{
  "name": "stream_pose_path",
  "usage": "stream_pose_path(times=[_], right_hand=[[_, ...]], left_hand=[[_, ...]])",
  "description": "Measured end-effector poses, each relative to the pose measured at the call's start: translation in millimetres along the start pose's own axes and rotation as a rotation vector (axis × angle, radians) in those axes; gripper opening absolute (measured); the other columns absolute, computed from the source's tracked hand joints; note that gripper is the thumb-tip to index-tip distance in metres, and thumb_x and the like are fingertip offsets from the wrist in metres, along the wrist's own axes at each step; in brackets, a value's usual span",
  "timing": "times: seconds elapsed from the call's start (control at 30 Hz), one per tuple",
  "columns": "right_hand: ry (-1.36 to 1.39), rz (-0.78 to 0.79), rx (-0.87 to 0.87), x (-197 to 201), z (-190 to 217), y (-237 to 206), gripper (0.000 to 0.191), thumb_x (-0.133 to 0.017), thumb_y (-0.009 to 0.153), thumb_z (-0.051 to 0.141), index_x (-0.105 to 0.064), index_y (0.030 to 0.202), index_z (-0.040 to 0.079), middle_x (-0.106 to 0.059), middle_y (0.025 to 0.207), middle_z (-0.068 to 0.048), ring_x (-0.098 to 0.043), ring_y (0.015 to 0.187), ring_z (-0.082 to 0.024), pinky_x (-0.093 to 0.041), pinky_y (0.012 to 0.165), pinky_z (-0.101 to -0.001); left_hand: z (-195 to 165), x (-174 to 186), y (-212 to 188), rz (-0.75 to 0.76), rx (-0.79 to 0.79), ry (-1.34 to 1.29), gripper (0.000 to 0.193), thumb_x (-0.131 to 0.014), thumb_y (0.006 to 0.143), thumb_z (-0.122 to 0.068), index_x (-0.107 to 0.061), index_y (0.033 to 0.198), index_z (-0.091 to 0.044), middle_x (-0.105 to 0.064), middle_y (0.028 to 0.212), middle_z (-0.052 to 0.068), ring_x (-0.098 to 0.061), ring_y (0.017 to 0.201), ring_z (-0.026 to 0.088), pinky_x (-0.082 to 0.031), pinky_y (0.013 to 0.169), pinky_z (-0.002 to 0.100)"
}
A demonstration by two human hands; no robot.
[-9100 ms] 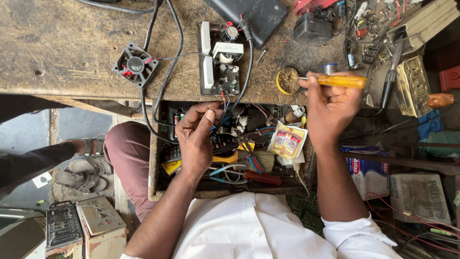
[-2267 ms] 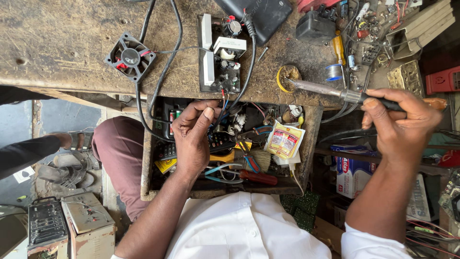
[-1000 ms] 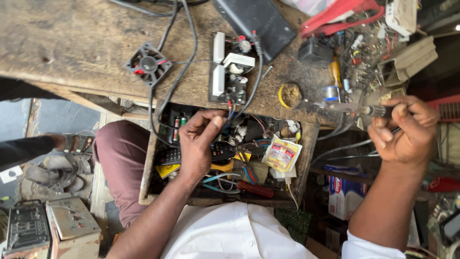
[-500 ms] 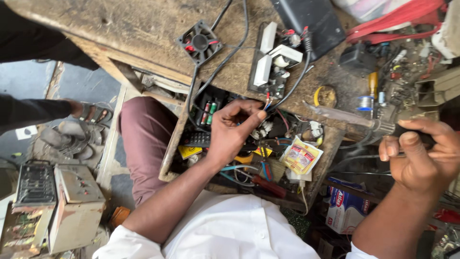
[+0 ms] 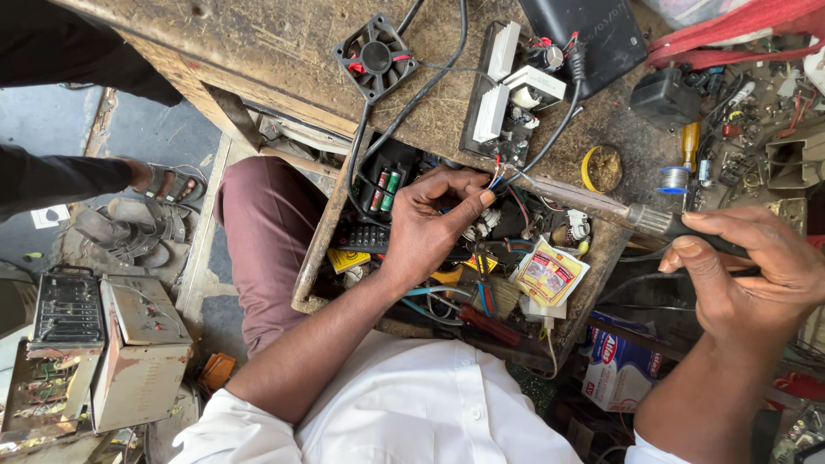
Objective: The person sits on the floor at a cluttered electronics repair bench and solders wires onto a circuit board using a soldering iron and solder, holding the wire in place with one hand. Afterwards, the person takes a roll of red electrical tape and wraps tape around the soldered wire joint by hand.
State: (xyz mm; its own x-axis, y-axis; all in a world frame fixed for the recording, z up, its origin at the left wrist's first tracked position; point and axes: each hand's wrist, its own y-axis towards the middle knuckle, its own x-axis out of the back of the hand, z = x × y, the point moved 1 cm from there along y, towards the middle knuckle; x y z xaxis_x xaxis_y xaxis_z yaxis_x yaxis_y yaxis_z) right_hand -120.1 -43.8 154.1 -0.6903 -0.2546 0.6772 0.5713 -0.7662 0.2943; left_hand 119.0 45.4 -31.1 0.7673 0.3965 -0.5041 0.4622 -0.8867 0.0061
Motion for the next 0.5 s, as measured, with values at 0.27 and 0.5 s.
stream_pose_path(times=[0.27,0.5], right_hand=[[-0.1,0.034,0.019,-7.3,5.3,8.8,0.011,-0.078,0.103,-0.007,-0.07,0.11,-0.008,-0.068,0.099,-0.017,-0.071,0.076,-0.018,-0.061,0.065,-0.0254],[-0.119,0.053,0.017,-10.0,6.6,10.7,0.011,-0.078,0.103,-0.006,-0.069,0.11,-0.008,-0.067,0.1,-0.017,-0.072,0.078,-0.019,-0.063,0.068,-0.0258]], left_hand=[[1.9,2.9,0.1,0.001,-0.01,-0.009,0.009,-0.078,0.094,-0.004,-0.074,0.1,0.0,-0.07,0.099,0.003,-0.062,0.084,0.006,-0.054,0.079,0.024],[3.5,5.0,-0.2,0.003,0.01,-0.045,0.011,-0.078,0.094,-0.004,-0.074,0.103,0.0,-0.069,0.099,0.003,-0.063,0.085,0.006,-0.054,0.079,0.023]])
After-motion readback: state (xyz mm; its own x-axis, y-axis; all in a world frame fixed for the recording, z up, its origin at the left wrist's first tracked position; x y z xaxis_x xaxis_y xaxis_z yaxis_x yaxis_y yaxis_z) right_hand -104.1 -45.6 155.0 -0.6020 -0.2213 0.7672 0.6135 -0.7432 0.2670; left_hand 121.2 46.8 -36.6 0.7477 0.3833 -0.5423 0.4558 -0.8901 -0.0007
